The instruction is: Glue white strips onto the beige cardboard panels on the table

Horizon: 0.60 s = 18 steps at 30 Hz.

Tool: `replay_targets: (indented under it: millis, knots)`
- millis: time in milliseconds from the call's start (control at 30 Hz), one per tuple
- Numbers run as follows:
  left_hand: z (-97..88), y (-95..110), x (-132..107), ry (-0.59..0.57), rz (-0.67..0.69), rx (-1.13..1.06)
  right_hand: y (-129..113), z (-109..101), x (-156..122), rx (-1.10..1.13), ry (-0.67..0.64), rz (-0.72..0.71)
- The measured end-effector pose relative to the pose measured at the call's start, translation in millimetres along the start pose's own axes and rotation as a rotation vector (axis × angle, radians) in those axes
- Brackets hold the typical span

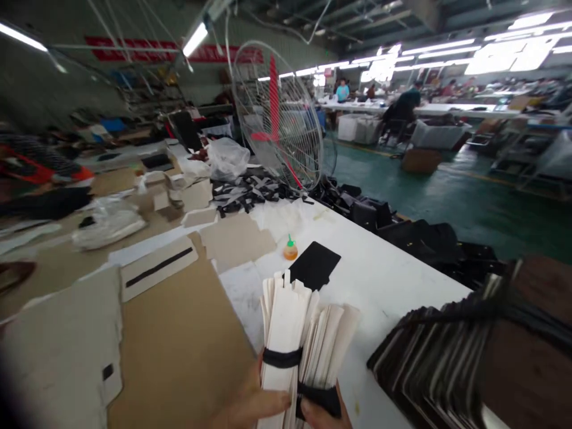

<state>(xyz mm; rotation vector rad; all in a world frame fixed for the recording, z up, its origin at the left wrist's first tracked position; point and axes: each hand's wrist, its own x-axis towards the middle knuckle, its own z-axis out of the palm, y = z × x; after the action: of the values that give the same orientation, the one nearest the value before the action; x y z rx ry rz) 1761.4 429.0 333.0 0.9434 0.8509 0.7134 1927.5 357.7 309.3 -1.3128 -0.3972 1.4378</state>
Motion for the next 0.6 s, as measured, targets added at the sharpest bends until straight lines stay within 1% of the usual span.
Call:
replay_targets:
  millis: [67, 133, 200, 267, 367, 433, 467, 500, 567, 600]
  knots:
    - [-9.0, 15.7, 35.8, -0.077, -0.016, 0.032, -14.5, 11.3, 18.8, 0.066, 0.037, -0.032]
    - [-8.2, 31.8, 74.4, -0.172, 0.021, 0.036, -33.6, 14.9, 36.8, 0.123, 0.074, -0.056]
    - [0.5, 47.1, 113.7, -0.258, 0.052, 0.022, -55.2, 12.5, 54.4, 0.148, 0.123, -0.083]
    - [13.2, 60.5, 150.6, -0.325, 0.069, 0.005, -76.4, 7.6, 71.2, 0.164, 0.177, -0.137]
    - [31.5, 72.6, 198.6, -0.431, 0.072, -0.002, -98.5, 0.4, 96.2, 0.197, 0.258, -0.217]
    - [40.0, 70.3, 226.6, -0.486, 0.035, 0.063, -100.9, -5.0, 115.1, 0.170, 0.353, -0.253]
    - [42.9, 65.1, 239.6, -0.480, 0.012, 0.170, -97.6, -8.4, 125.5, 0.113, 0.436, -0.262]
    - [44.9, 57.2, 251.5, -0.448, -0.007, 0.321, -91.6, -12.6, 136.0, 0.014, 0.540, -0.252]
    - [47.0, 35.0, 271.0, -0.326, -0.023, 0.691, -73.7, -22.7, 155.3, -0.233, 0.753, -0.188]
    - [47.1, 22.2, 277.9, -0.271, -0.027, 0.825, -63.2, -28.5, 163.1, -0.336, 0.822, -0.146]
